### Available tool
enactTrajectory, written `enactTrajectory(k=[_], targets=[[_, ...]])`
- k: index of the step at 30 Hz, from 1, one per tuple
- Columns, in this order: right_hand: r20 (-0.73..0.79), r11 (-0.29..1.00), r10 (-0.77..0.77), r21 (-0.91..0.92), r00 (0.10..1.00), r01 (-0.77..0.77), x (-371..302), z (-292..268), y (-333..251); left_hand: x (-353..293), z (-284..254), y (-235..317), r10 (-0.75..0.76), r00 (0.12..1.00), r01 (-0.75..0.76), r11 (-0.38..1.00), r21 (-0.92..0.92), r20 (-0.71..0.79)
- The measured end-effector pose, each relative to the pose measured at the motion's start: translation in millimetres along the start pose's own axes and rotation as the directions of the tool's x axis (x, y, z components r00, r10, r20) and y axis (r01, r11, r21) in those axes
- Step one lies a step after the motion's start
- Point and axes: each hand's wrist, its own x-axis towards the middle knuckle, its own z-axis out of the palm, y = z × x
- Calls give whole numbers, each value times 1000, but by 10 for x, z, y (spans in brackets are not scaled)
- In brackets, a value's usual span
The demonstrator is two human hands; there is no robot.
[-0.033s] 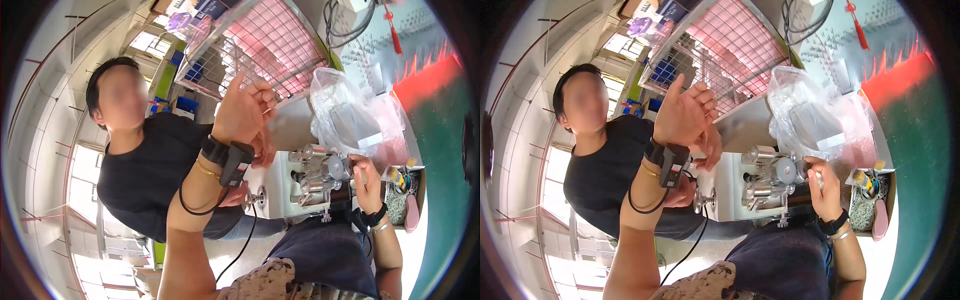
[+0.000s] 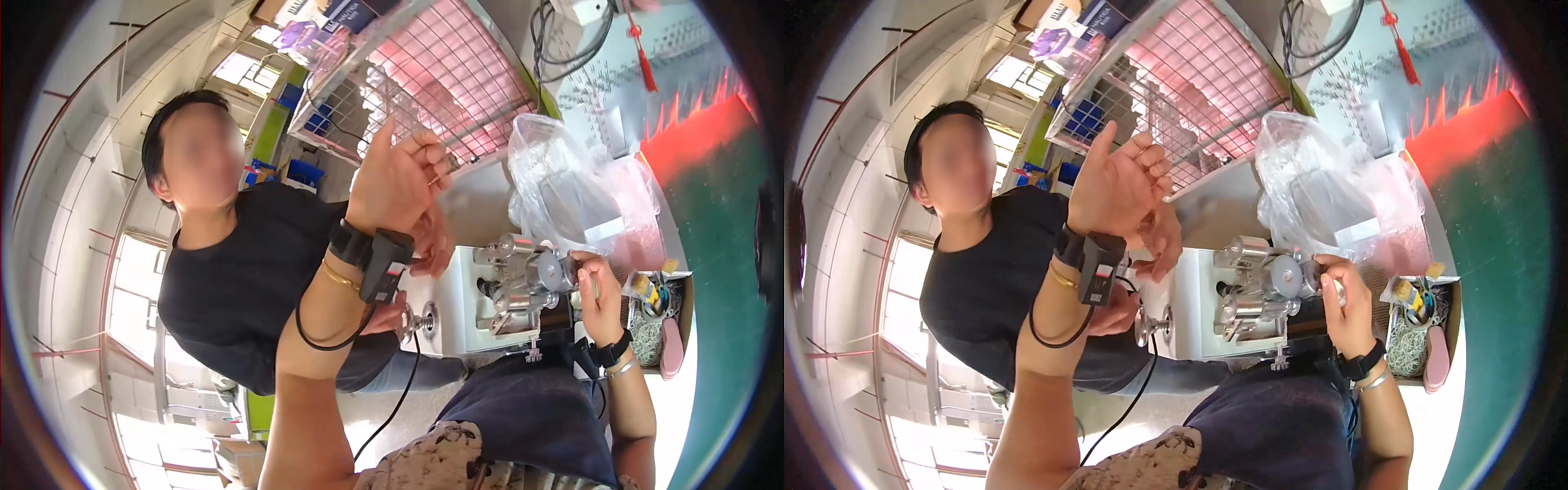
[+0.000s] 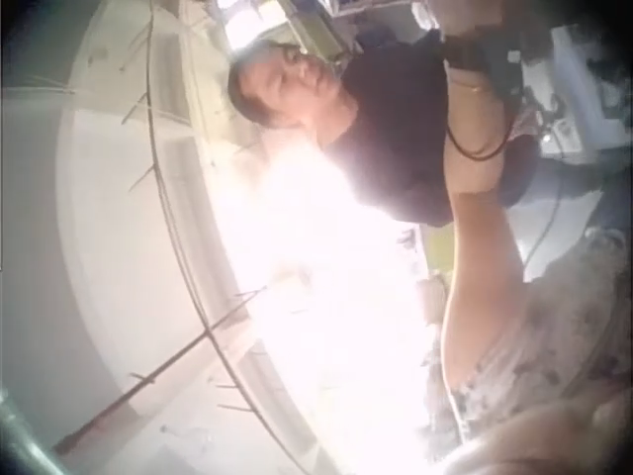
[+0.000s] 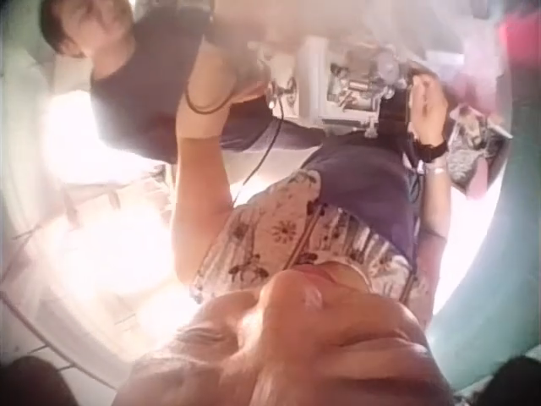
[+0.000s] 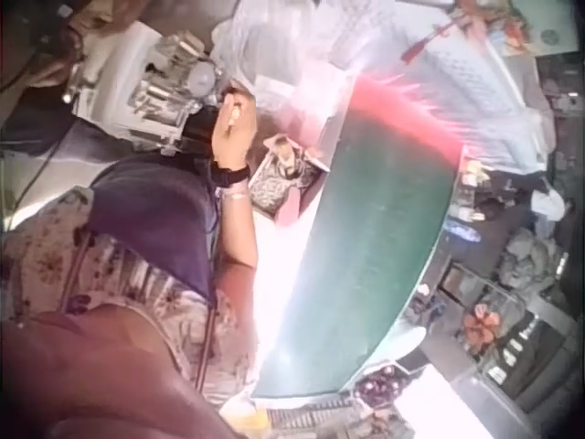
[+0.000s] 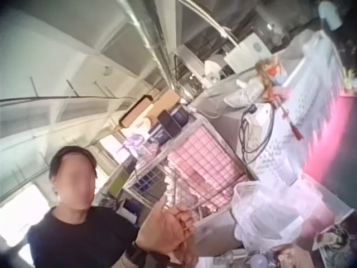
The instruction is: Operating and adjusting a component-manufacturing machine in a shoe factory.
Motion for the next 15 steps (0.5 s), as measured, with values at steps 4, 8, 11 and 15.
enactTrajectory(k=[4, 8, 11, 15], targets=[[-34, 980, 90, 184, 995, -83, 2, 72, 29, -241, -59, 107, 100, 991, -67, 948, -312, 91], [-56, 972, 97, 221, 994, -82, 4, 125, 41, -422, -173, 132, 303, 926, -120, 804, -583, 227], [-9, 955, 175, 244, 984, -168, -1, 130, 10, -527, -311, 127, 365, 886, -134, 791, -597, 285], [-38, 970, 149, 198, 988, -139, -4, 122, -31, -585, -466, 109, 382, 897, -162, 753, -638, 222]])
